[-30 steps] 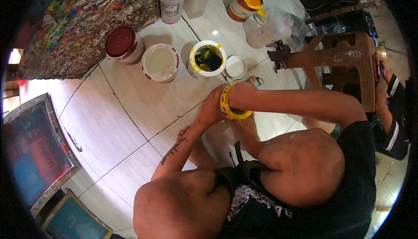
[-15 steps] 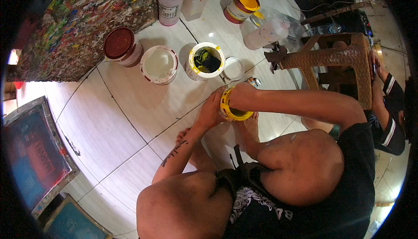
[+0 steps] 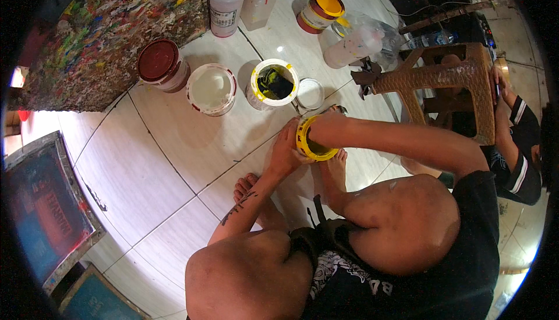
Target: The person mixes yellow paint in a container by hand, using a small spoon to transfer paint from one jar to another, and then uses their hands to mix and handle a piece of cloth with the paint.
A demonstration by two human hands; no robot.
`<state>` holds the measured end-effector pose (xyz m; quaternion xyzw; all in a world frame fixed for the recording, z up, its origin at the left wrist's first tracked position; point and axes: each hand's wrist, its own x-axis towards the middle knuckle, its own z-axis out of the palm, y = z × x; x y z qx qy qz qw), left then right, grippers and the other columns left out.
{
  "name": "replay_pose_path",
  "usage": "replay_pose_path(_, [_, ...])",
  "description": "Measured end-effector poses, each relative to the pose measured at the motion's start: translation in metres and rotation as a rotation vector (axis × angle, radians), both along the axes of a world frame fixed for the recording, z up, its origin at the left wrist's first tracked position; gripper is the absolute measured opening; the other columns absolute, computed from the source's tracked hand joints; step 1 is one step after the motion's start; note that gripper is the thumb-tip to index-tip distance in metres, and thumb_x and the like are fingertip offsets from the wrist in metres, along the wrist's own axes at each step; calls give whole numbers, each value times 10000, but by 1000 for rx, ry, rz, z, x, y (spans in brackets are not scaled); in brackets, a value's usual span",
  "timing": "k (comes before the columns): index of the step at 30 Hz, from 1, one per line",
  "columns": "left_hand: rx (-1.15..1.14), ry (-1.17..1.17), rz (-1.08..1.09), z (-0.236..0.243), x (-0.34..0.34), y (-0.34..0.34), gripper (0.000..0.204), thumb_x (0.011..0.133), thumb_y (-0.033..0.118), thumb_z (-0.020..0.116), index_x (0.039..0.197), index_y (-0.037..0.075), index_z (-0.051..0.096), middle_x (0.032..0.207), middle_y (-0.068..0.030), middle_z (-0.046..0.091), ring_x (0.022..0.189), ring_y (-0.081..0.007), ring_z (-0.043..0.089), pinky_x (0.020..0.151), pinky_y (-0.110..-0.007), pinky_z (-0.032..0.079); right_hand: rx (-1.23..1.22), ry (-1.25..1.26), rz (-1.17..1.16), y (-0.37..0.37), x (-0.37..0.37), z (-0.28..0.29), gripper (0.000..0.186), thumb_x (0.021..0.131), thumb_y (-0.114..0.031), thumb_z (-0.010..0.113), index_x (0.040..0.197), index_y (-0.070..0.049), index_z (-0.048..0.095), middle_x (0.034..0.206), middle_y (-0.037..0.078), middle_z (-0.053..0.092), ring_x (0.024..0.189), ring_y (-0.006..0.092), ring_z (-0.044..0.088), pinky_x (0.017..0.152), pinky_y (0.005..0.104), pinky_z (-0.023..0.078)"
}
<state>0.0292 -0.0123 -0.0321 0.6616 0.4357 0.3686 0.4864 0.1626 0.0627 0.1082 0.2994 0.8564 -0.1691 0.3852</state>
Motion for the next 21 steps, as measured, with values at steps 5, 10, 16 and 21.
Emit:
replay_pose_path(5, [81,3,50,-6,-3,0,1113,479,293,900,1382,-18,327,1390,-209,431,1283,-379,415,1083,-430,342,43,44,54,-2,-10,8,139,743,-176,640,797,-76,718,787,106,694,736,289,689,611,403,548])
replay_pose_path(10, [33,10,58,2,1,-2,1105,483,300,902,1376,-15,333,1395,-208,424,1282,-376,415,1077,-429,351,43,-76,171,-12,5,-2,144,763,-165,633,841,-94,731,824,96,706,772,286,695,633,413,559])
replay_pose_path(16, [23,33,49,5,1,-3,1099,499,290,900,1384,-13,323,1402,-209,414,1283,-380,412,1077,-428,350,-16,10,141,-16,11,3,119,771,-153,630,824,-108,727,817,94,706,784,274,698,640,420,566])
replay_pose_path(21, [-4,31,49,1,3,-3,1107,506,274,899,1396,-10,306,1409,-213,403,1285,-389,405,1080,-433,344,78,65,101,-17,5,5,113,767,-152,633,813,-107,726,811,93,706,781,276,697,619,411,560])
